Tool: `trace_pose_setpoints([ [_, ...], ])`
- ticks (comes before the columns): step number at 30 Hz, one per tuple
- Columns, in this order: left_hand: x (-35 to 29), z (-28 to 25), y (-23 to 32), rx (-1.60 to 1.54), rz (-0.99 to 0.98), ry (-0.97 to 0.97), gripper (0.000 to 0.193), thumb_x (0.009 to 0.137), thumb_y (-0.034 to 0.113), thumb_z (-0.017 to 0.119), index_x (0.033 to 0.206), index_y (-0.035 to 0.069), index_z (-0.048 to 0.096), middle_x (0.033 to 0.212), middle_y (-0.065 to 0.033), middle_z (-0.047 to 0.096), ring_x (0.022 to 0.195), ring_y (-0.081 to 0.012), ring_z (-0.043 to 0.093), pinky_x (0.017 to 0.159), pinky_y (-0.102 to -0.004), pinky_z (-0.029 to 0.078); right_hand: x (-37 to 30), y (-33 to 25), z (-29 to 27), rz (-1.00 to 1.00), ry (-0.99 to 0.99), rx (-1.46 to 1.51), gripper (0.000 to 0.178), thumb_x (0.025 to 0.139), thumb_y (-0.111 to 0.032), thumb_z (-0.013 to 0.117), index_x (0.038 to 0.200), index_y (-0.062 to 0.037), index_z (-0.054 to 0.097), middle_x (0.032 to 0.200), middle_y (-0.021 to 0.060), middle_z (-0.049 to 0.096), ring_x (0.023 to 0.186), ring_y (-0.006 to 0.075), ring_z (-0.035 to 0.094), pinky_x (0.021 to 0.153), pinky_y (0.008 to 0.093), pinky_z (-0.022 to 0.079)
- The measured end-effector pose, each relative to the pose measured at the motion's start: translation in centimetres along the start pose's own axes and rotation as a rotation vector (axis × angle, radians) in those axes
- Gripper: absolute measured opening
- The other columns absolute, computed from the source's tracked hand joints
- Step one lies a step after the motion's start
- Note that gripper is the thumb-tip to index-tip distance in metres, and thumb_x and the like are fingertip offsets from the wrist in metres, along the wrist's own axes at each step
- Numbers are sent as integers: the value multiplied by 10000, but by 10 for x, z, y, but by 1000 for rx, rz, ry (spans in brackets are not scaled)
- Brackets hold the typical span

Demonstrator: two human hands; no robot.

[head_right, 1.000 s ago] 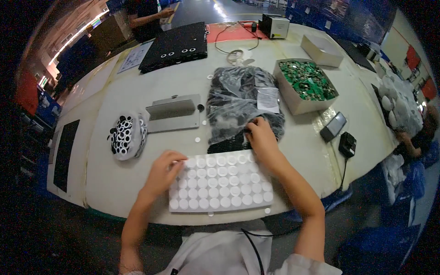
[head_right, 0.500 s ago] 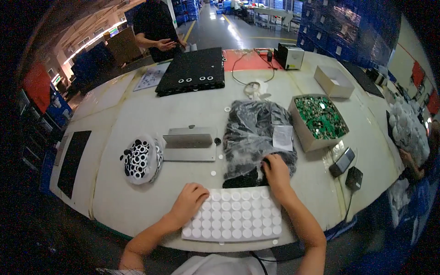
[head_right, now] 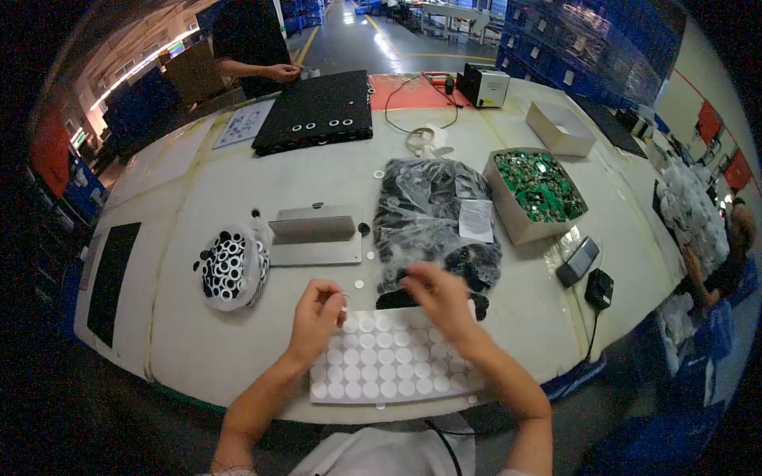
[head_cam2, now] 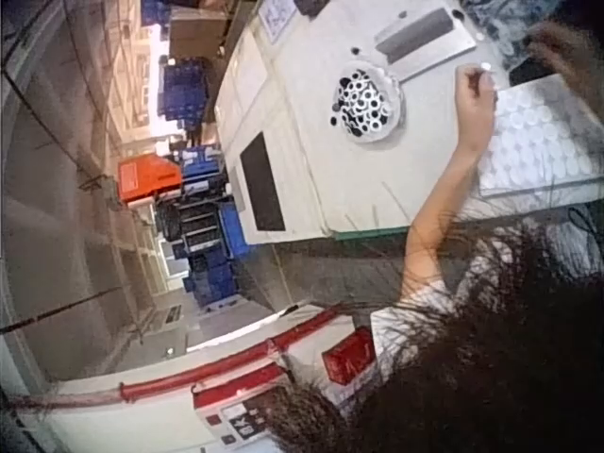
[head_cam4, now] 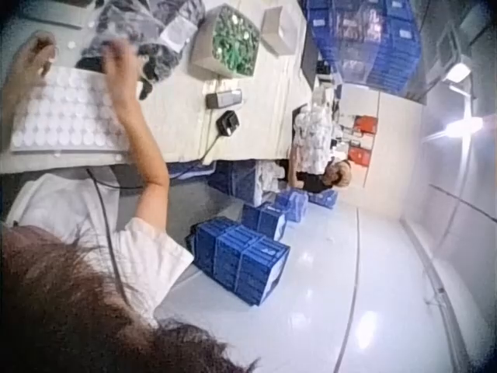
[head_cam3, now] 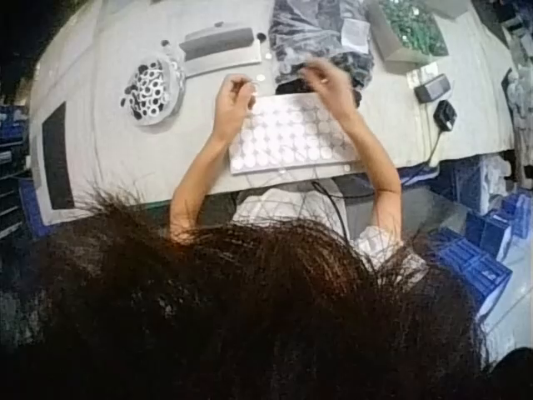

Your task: The person assembles small circular plastic components into a white organizing tray by hand.

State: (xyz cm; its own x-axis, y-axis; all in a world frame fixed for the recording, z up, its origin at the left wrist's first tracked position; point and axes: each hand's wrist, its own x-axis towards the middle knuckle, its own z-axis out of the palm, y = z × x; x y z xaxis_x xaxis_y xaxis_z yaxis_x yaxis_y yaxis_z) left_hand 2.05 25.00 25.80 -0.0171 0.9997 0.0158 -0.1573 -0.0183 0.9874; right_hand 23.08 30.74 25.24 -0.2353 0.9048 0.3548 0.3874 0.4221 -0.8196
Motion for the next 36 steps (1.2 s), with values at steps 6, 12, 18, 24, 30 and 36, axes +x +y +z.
trace_pose_setpoints([
  [6,8,20,-22,22,41,33,70,901,97,466,925,31,462,772,-6,495,654,-63,447,588,-215,387,-6,-18,41,90,-260,355,285,842,-17,580,1107,16,479,806,71,599,710,109,571,635,233,478],
  [12,3,16,-36,91,-16,80,98,928,127,400,970,41,425,772,-36,530,674,-74,479,607,-222,403,-14,0,58,239,-155,524,258,829,-50,616,1060,20,526,837,79,626,744,103,586,640,239,490],
  [18,2,20,-27,7,-163,-37,155,953,186,387,1001,60,463,753,-7,501,607,-43,433,517,-173,375,-15,-3,55,260,-195,546,283,831,-66,619,1079,14,509,815,63,608,704,85,554,613,232,472],
  [24,6,17,-25,-38,-178,45,185,934,184,469,994,11,496,719,-24,564,592,-51,481,518,-195,408,-10,-4,51,372,-235,593,265,850,-132,605,1053,22,531,805,55,595,695,92,544,611,225,458],
  [30,4,16,-21,96,-57,53,190,922,128,481,1081,24,482,762,-21,557,621,-62,499,539,-200,433,-9,-12,48,170,-343,294,170,856,-119,575,921,38,592,780,106,566,667,155,551,586,268,439],
  [36,-1,7,-21,330,75,-103,189,917,87,443,1076,9,506,815,-39,579,684,-76,545,604,-220,472,-16,-7,45,136,-319,332,147,880,-90,484,862,41,547,738,123,512,632,223,510,575,309,407],
])
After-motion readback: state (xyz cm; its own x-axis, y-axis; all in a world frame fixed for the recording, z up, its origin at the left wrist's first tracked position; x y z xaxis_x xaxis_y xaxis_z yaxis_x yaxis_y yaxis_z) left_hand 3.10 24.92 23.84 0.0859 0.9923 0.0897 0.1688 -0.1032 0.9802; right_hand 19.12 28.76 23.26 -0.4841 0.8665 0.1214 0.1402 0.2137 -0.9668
